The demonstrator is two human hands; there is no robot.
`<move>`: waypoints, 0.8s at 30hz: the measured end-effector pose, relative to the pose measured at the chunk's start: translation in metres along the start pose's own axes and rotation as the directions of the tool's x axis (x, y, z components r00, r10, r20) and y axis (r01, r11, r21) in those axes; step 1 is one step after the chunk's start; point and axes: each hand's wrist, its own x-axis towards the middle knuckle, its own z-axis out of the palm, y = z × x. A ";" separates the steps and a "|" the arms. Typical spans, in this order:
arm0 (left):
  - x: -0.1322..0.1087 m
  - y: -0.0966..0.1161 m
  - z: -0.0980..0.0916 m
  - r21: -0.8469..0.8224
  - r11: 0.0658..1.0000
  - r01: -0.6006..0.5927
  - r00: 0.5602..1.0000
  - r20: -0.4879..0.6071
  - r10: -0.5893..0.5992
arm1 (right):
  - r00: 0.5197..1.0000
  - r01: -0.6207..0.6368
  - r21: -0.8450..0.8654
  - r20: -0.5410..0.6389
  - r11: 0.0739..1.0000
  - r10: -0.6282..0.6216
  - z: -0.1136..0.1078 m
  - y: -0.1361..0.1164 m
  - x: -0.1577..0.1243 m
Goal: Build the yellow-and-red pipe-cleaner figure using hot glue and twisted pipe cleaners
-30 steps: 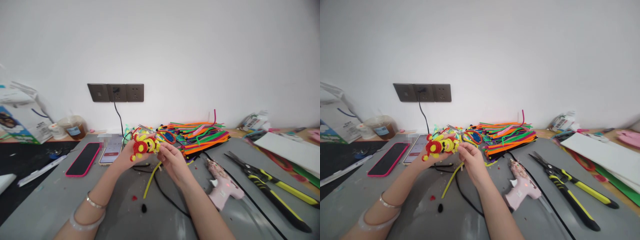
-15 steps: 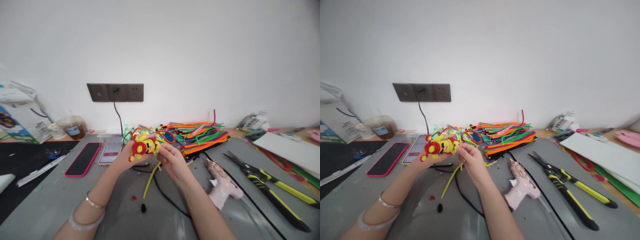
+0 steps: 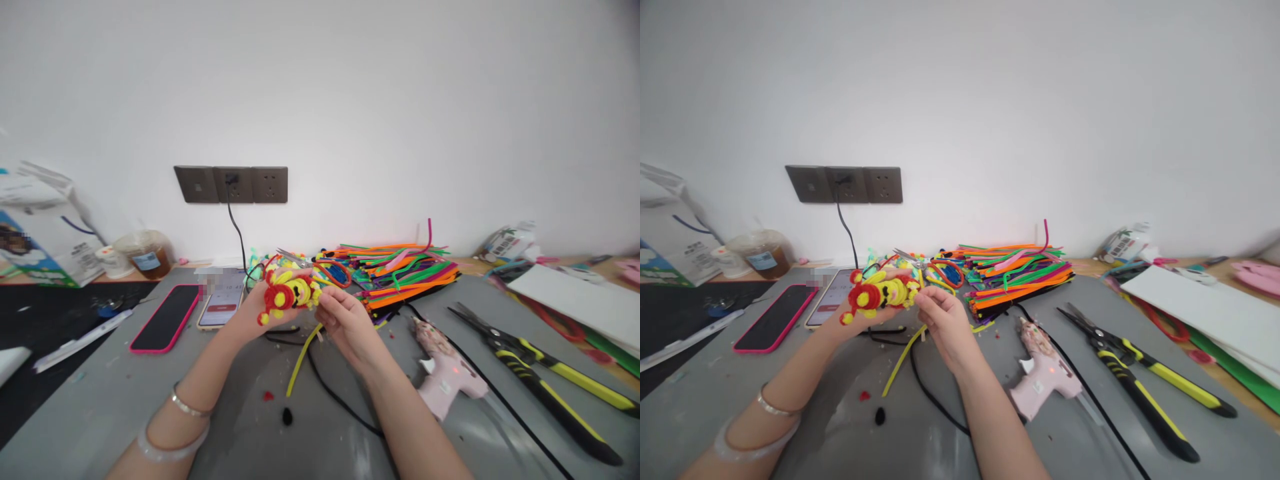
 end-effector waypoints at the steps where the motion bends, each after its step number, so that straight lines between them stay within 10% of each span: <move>1: 0.000 -0.001 0.000 0.006 1.000 -0.001 1.000 0.003 0.001 | 1.000 -0.001 -0.001 -0.006 1.000 0.001 0.000 0.000 0.000; 24: -0.001 -0.019 -0.003 0.028 0.995 -0.094 0.995 0.018 0.093 | 0.997 -0.031 -0.003 -0.069 1.000 0.030 0.003 -0.002 -0.001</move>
